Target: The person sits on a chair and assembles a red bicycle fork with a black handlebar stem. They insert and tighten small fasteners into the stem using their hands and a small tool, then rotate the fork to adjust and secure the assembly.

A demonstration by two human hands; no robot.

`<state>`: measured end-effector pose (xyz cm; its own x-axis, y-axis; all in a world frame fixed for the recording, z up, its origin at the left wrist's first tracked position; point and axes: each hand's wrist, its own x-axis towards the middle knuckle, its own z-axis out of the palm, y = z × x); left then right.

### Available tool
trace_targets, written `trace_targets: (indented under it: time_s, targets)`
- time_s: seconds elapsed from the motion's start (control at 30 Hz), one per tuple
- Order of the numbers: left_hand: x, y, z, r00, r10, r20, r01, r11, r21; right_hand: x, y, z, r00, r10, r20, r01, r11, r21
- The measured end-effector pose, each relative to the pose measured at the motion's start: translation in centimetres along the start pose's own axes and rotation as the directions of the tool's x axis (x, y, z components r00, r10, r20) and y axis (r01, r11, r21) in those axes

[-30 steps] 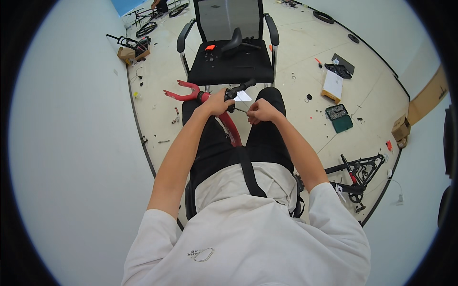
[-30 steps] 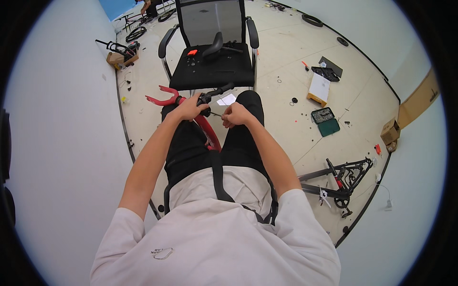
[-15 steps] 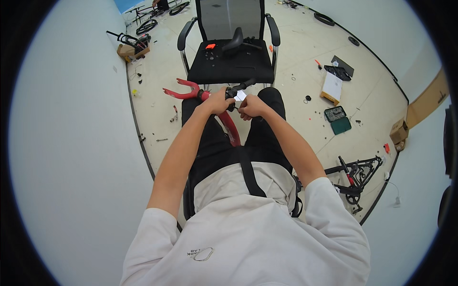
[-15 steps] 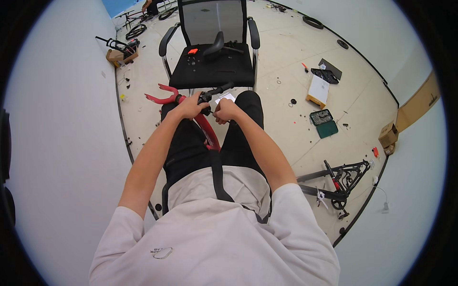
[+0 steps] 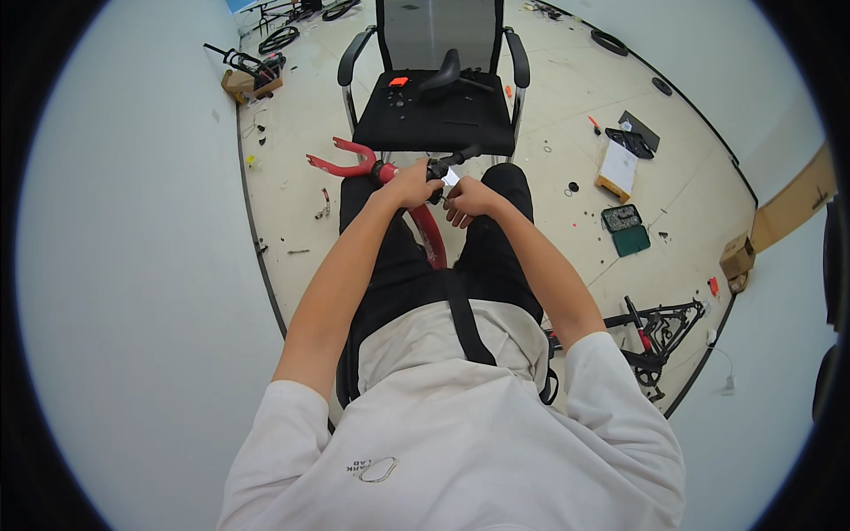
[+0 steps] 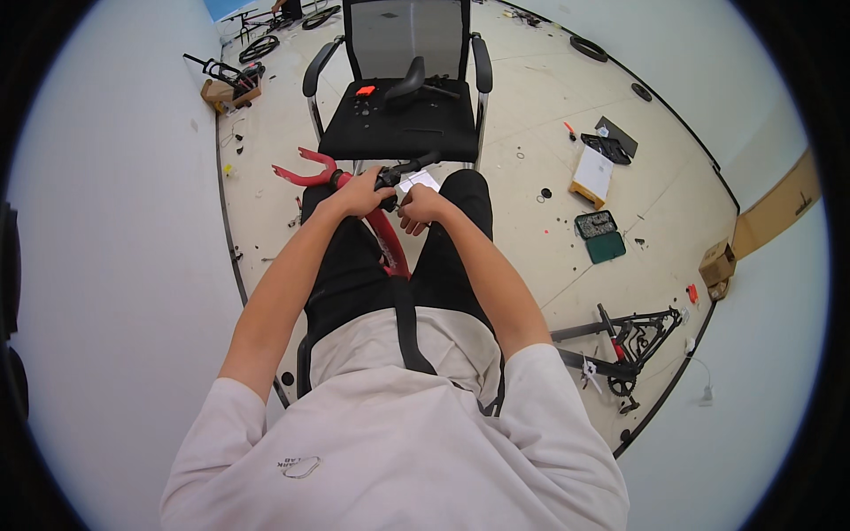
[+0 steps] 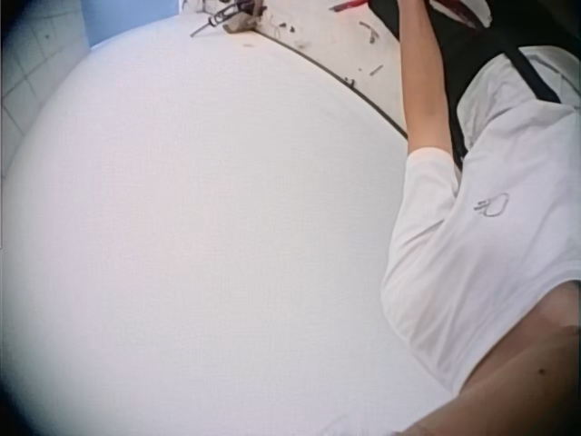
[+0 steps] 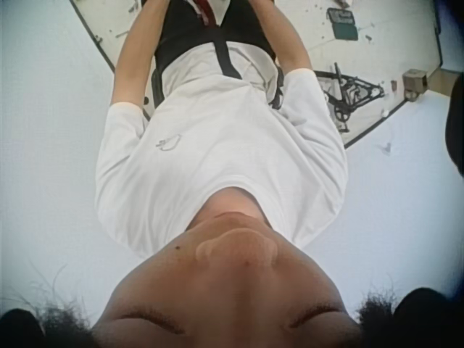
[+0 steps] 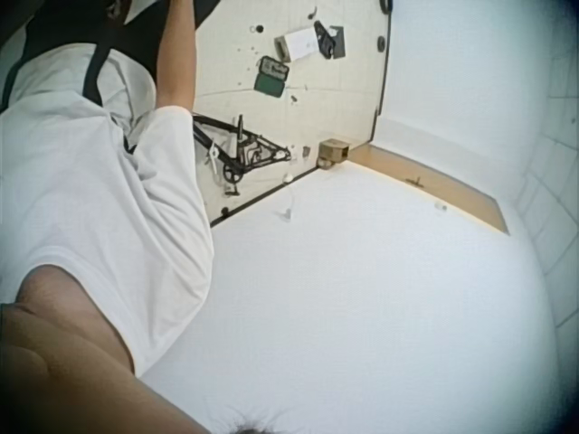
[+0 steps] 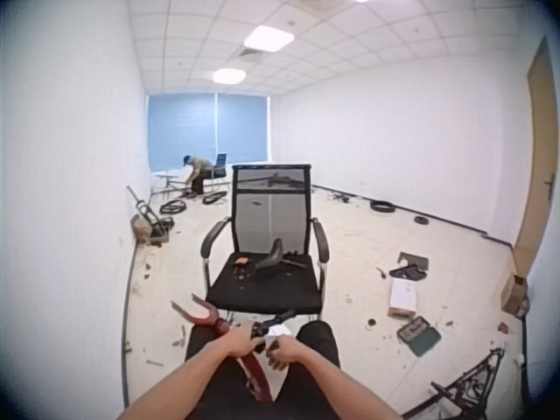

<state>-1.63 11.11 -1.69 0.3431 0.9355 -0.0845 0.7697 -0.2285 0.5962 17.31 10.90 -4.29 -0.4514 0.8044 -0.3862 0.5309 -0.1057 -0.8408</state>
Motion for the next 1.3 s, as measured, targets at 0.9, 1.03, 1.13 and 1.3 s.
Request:
trace_targets:
  time_s: [0.9,1.03,1.13,1.3]
  targets:
    - [0.7,-0.4,0.4,0.999,-0.032,0.008,0.032,0.999,0.008,0.5,0.5,0.0,0.995,-0.063,-0.08,0.06,0.998,-0.036]
    - [0.6,-0.4,0.4,1.0,-0.012,-0.01,0.013,0.999,0.039,-0.2,-0.6,0.3,0.99,-0.051,-0.131,0.037,0.993,-0.114]
    - [0.5,-0.4,0.3,1.0,-0.026,-0.002,0.026,0.999,0.021,-0.2,-0.9,0.6,0.981,-0.075,-0.177,0.042,0.982,-0.182]
    - [1.1,-1.2,0.9,0.999,0.001,-0.034,0.001,0.998,0.058,0.5,0.0,0.7,0.975,-0.118,-0.189,0.073,0.971,-0.229]
